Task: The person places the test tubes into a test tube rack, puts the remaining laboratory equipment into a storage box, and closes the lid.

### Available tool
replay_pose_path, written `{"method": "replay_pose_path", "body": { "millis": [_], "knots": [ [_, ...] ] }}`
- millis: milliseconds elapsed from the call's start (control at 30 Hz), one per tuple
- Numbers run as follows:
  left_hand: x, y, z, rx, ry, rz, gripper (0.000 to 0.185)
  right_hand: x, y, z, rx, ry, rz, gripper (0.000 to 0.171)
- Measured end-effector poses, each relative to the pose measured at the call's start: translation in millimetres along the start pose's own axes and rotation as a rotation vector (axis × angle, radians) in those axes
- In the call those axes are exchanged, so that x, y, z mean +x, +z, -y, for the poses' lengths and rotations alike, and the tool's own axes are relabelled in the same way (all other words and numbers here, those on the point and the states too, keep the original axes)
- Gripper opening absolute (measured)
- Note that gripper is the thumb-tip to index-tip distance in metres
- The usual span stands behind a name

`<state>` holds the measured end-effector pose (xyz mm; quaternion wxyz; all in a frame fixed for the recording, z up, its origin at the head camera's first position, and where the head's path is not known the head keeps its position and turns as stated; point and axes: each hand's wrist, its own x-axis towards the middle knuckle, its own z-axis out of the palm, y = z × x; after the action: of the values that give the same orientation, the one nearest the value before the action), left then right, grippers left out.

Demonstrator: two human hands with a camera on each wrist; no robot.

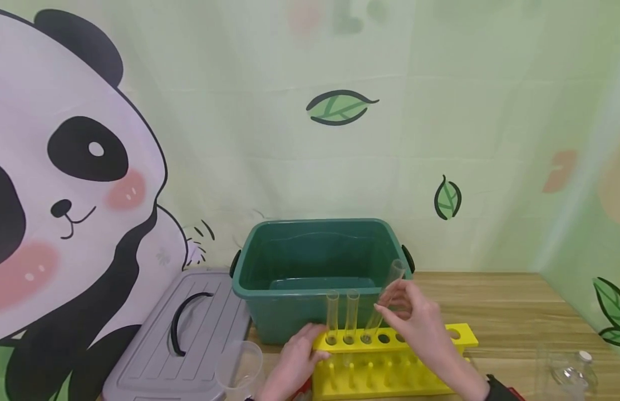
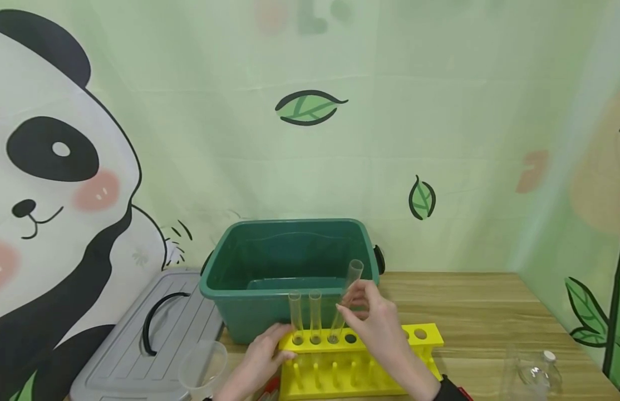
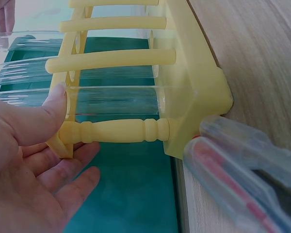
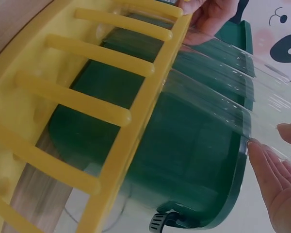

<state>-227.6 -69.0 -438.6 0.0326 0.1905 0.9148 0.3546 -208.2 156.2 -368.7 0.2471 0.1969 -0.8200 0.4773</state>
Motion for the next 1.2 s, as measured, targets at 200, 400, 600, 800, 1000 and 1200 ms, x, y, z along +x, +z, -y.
{"method": "replay_pose_path", "body": {
  "millis": [200,400,600,800,1000,1200],
  "knots": [
    [-0.3,0.1,-0.7,0.030,0.029,-0.018,0.040,-1,6,-3,-0.016,0.013,0.028,0.035],
    [-0.3,-0.1,-1.3,0.027,0.036,-0.017,0.040,-3,12,-7,-0.041,0.072,0.065,0.035],
    [-0.2,-0.5,-1.3,0.022,0.027,-0.019,0.041,-4,17,-8,-0.066,0.092,0.088,0.034],
    [-0.2,-0.5,-2.2,0.019,0.013,-0.018,0.041,-5,19,-9,-0.070,0.076,0.094,0.033],
    [-0.9,-0.3,-1.9,0.023,0.013,-0.017,0.040,-7,21,-12,-0.083,0.047,0.106,0.033],
    [0.1,-0.1,-1.3,0.023,0.009,-0.014,0.040,-11,23,-13,-0.070,0.076,0.133,0.032]
  ]
}}
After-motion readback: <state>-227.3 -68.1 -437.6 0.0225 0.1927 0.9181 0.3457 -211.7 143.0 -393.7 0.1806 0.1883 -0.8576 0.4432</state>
